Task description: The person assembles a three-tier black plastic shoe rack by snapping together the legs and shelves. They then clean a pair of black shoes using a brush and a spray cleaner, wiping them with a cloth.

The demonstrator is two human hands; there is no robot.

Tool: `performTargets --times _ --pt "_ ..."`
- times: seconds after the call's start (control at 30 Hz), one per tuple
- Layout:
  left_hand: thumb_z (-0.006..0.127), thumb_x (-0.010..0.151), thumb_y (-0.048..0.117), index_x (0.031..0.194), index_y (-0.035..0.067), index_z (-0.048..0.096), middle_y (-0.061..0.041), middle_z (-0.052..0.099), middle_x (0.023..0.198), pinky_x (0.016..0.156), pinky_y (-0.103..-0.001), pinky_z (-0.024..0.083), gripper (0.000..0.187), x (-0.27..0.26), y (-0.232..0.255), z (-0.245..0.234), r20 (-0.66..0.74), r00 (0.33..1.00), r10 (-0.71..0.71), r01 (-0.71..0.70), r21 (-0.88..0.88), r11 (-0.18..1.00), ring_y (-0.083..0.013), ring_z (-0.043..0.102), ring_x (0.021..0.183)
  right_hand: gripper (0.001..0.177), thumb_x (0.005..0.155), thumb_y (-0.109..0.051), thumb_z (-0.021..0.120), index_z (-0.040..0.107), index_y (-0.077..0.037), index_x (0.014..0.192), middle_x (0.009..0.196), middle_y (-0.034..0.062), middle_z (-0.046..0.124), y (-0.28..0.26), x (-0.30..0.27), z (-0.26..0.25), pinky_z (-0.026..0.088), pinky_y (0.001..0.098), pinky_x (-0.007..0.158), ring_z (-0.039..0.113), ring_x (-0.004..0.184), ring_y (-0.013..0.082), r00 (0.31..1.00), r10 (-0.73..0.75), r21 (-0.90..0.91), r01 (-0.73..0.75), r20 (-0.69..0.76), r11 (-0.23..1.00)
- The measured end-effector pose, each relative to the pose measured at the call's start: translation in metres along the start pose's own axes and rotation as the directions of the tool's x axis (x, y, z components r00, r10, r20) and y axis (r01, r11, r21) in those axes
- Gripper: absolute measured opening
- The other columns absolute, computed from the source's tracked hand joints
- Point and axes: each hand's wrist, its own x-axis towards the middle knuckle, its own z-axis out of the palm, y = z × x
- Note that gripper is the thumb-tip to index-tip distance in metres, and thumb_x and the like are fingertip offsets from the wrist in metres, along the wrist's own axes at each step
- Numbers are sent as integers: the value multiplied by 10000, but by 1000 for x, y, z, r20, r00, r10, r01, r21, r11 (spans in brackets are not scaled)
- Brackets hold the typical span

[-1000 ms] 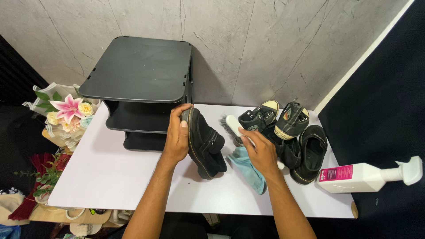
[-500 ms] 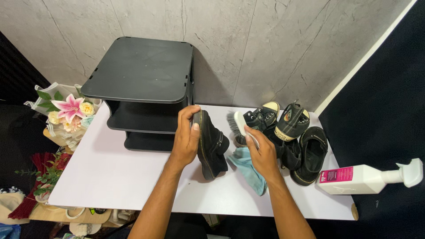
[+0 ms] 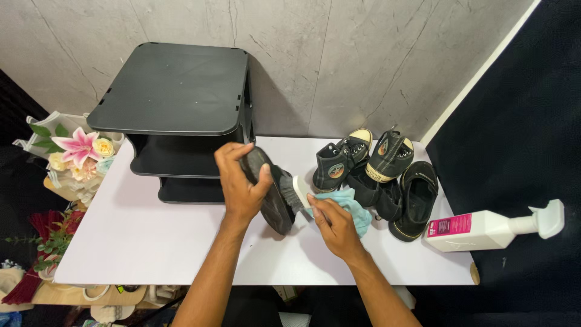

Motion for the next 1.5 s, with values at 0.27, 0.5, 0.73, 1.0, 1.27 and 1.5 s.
performTargets --times 0.27,0.5,0.73,1.0,1.27,1.5 --pt "898 729 267 1266 26 363 -197 350 1260 1012 -533 427 795 -10 9 -13 -116 991 59 -45 118 992 -351 414 1224 338 1069 -175 532 637 -25 1353 1190 170 724 3 0 -9 563 376 872 709 1063 246 998 -28 -81 23 -61 996" --pt "817 838 198 1251 91 364 -146 505 1322 1091 -435 466 623 -18 26 -12 -269 962 48 -61 -42 997 -258 524 1255 378 1032 -200 548 622 -90 1386 1130 124 739 -35 -5 2 608 313 784 729 912 201 992 127 81 -127 5 989" --pt "726 899 220 1233 118 383 -114 488 1283 1006 -385 485 489 -17 33 -32 -441 896 53 -99 -82 992 -213 507 1181 351 1033 -168 554 642 -145 1372 1140 112 731 -10 12 -12 585 355 769 734 905 232 968 245 -281 -248 -47 927" --pt "708 918 259 1218 136 395 -107 492 1260 1055 -409 511 451 -12 35 -29 -496 866 55 -136 -129 982 -240 550 1223 339 1040 -138 574 630 -74 1369 990 99 701 -46 6 -21 551 313 649 672 781 176 986 -66 -28 63 -153 998" --pt "699 944 275 1228 137 392 -100 476 1245 1009 -404 508 441 -15 43 -42 -547 835 65 -167 -139 976 -261 576 1206 351 1036 -169 565 645 -89 1369 923 65 674 -11 16 -11 503 303 595 611 719 142 988 -29 -167 3 -152 986" --pt "675 1001 274 1292 108 376 -137 476 1344 1140 -432 509 449 -15 31 -45 -572 800 -182 -79 -401 913 -270 537 1289 394 1070 -352 570 571 -36 1305 799 -26 478 40 14 0 335 220 526 415 623 44 899 429 500 -333 -88 799"
